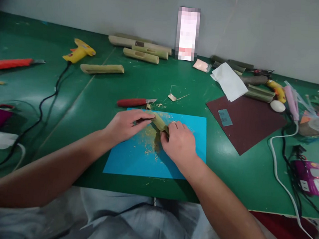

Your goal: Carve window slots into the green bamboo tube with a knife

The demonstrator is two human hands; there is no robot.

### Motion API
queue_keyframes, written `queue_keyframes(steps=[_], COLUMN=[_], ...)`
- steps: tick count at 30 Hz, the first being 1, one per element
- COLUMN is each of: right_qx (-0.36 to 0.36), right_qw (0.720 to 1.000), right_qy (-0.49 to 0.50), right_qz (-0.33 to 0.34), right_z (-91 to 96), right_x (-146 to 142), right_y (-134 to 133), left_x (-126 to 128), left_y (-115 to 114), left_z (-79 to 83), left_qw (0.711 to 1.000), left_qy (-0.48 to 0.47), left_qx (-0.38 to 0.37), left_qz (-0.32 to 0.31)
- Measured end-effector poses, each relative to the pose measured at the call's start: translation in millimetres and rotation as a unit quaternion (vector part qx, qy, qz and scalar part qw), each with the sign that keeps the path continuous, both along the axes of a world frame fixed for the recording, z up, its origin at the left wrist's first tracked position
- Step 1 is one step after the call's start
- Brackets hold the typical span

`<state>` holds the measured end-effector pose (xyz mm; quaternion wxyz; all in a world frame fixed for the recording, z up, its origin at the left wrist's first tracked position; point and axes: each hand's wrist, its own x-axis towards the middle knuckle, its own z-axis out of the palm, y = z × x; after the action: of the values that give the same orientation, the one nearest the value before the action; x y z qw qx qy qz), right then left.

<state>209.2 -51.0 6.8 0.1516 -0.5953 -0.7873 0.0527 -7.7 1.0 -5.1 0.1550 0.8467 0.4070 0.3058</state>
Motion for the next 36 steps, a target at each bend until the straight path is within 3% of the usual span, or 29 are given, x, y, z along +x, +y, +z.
queue_keyframes(steps=[17, 23, 36], right_qx=[-0.033, -0.052, -0.09], right_qw=[0.997, 0.994, 0.991], right_qy=[-0.055, -0.011, 0.04], right_qz=[0.052, 0.093, 0.088], right_z=[16.2, 17.4, 7.8], right_x=[9, 11, 19], right_y=[6, 7, -2], left_x=[-4, -5, -1], left_y=[-1, -1, 1], left_z=[-2.6, -1.0, 2.0], left_qw=[1.0, 1.0, 1.0], left_qy=[-0.018, 0.003, -0.014], left_qx=[-0.011, -0.007, -0.018], left_qz=[0.001, -0.008, -0.002])
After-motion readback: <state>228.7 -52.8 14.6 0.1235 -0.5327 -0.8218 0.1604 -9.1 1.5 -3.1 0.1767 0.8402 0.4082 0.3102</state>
